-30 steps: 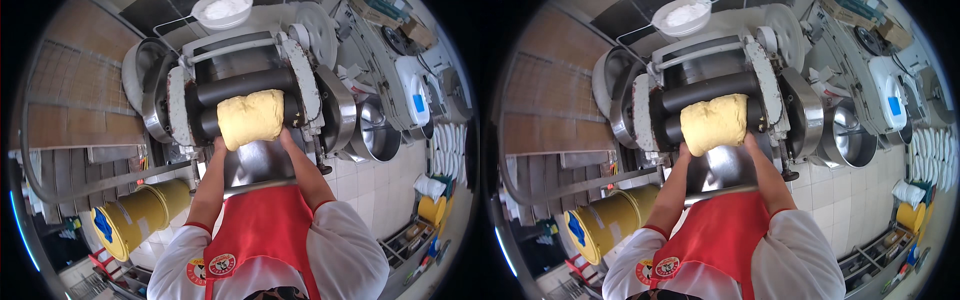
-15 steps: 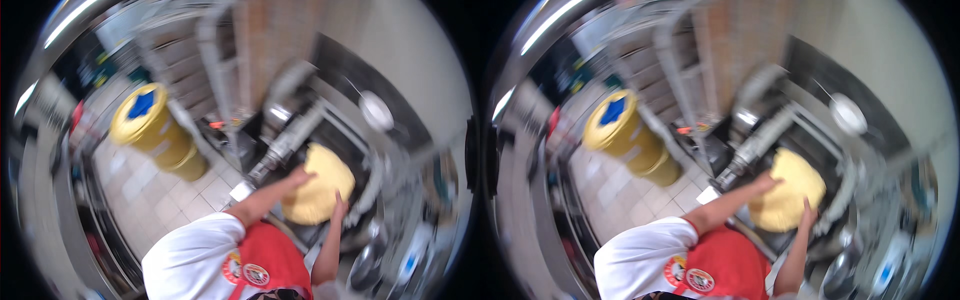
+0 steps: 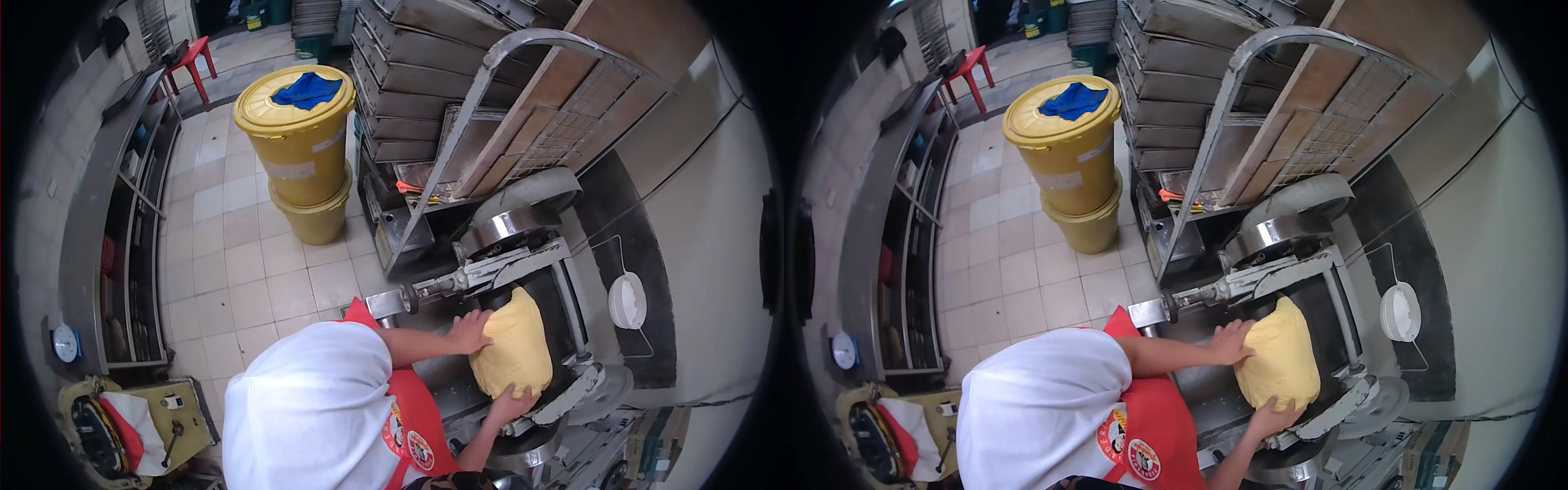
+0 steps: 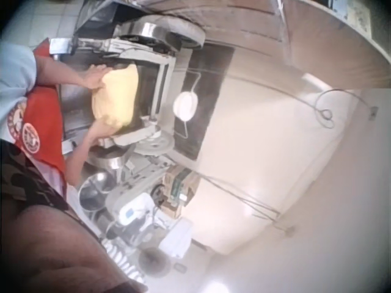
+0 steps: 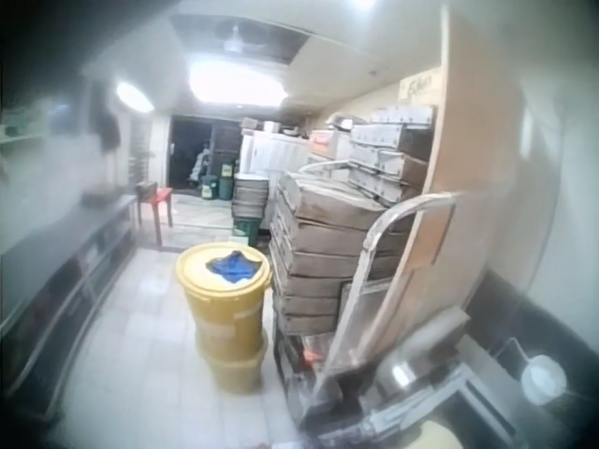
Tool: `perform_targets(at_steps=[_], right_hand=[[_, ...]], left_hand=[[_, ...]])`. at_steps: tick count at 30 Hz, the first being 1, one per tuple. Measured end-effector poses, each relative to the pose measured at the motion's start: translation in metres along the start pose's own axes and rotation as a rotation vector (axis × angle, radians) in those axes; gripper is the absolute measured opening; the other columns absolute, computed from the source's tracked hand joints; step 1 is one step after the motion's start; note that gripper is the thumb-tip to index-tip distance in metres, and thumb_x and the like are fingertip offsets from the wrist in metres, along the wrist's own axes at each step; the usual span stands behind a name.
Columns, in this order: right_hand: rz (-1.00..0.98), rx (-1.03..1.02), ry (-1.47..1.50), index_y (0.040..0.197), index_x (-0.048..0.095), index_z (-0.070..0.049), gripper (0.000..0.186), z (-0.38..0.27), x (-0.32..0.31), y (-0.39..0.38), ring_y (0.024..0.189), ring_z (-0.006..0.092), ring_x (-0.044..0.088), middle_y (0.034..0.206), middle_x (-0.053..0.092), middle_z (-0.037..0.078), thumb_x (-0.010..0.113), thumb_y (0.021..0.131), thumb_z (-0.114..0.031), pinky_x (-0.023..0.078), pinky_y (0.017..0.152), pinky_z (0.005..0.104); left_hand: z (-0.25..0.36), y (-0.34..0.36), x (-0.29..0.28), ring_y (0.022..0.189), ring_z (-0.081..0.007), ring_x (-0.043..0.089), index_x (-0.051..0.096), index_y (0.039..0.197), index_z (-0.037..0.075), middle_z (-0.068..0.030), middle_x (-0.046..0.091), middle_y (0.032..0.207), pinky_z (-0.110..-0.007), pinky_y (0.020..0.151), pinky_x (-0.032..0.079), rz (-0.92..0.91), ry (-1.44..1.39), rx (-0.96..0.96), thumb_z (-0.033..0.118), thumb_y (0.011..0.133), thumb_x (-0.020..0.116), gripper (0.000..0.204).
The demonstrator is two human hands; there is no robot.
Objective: The person kneads a large piece of dough by hand while feeding it through the rollers of a dough sheeter machine, repeating the process as the dough becomes smooth.
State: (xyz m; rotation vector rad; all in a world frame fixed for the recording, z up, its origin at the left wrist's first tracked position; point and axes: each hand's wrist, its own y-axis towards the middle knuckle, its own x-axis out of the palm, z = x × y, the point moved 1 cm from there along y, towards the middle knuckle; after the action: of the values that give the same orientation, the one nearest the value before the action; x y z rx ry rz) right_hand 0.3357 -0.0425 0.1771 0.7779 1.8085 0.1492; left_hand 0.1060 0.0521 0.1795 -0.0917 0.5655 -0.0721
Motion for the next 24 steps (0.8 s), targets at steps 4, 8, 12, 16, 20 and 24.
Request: perform_targets(at_steps=[4, 8, 12, 16, 20, 24], right_hand=[[-0.144, -0.314, 0.348, 0.124, 0.062, -0.002, 0.033, -0.038, 0.022, -0.015, 0.12, 0.0392, 0.052, 0.122, 0.056, 0.019, 0.067, 0.097, -0.02, 0.04, 0.104, 0.0533], [-0.012, -0.332, 0.052, 0.119, 0.065, -0.008, 0.032, -0.049, 0.052, -0.005, 0.117, 0.0346, 0.054, 0.122, 0.059, 0.013, 0.059, 0.103, -0.035, 0.039, 0.098, 0.0508], [0.058, -0.321, 0.025, 0.114, 0.066, -0.011, 0.026, -0.066, 0.052, 0.019, 0.113, 0.0337, 0.056, 0.117, 0.061, 0.01, 0.06, 0.102, -0.033, 0.038, 0.093, 0.0497], [0.027, -0.301, -0.069, 0.103, 0.065, -0.011, 0.022, -0.051, 0.069, 0.046, 0.105, 0.033, 0.057, 0.107, 0.062, 0.008, 0.06, 0.102, -0.033, 0.038, 0.085, 0.048], [0.124, -0.368, -0.027, 0.091, 0.064, -0.011, 0.024, -0.049, 0.083, 0.114, 0.09, 0.0327, 0.058, 0.091, 0.06, 0.009, 0.06, 0.102, -0.033, 0.038, 0.078, 0.046], [-0.054, -0.274, 0.124, 0.084, 0.063, -0.007, 0.031, -0.039, 0.094, 0.168, 0.083, 0.0298, 0.06, 0.083, 0.059, 0.012, 0.062, 0.101, -0.034, 0.039, 0.076, 0.0433]], left_hand=[[-0.012, 0.033, 0.016, 0.132, -0.043, 0.054, 0.034, 0.153, 0.007, -0.0223, 0.055, 0.143, -0.051, 0.106, 0.047, -0.081, -0.124, -0.027, 0.041, 0.09, 0.073, 0.081], [-0.011, 0.054, 0.022, 0.125, -0.0445, 0.057, 0.037, 0.149, 0.005, -0.0263, 0.057, 0.135, -0.053, 0.103, 0.047, -0.021, -0.236, -0.026, 0.037, 0.09, 0.074, 0.077], [-0.033, 0.058, 0.033, 0.114, -0.0396, 0.063, 0.043, 0.144, 0.005, -0.0224, 0.062, 0.123, -0.047, 0.098, 0.051, 0.173, -0.269, 0.156, 0.028, 0.093, 0.071, 0.063], [-0.031, 0.023, -0.01, 0.107, -0.0311, 0.065, 0.054, 0.132, 0.004, -0.0157, 0.061, 0.107, -0.038, 0.094, 0.052, -0.033, -0.414, -0.018, 0.016, 0.09, 0.071, 0.047], [-0.127, 0.031, 0.025, 0.118, -0.0328, 0.062, 0.06, 0.123, 0.002, -0.0187, 0.063, 0.116, -0.042, 0.098, 0.052, -0.135, -0.153, -0.191, 0.027, 0.084, 0.078, 0.049], [-0.152, 0.048, 0.061, 0.123, -0.0369, 0.06, 0.062, 0.12, 0.002, -0.022, 0.063, 0.123, -0.045, 0.101, 0.052, -0.207, 0.014, -0.222, 0.039, 0.078, 0.083, 0.06]])
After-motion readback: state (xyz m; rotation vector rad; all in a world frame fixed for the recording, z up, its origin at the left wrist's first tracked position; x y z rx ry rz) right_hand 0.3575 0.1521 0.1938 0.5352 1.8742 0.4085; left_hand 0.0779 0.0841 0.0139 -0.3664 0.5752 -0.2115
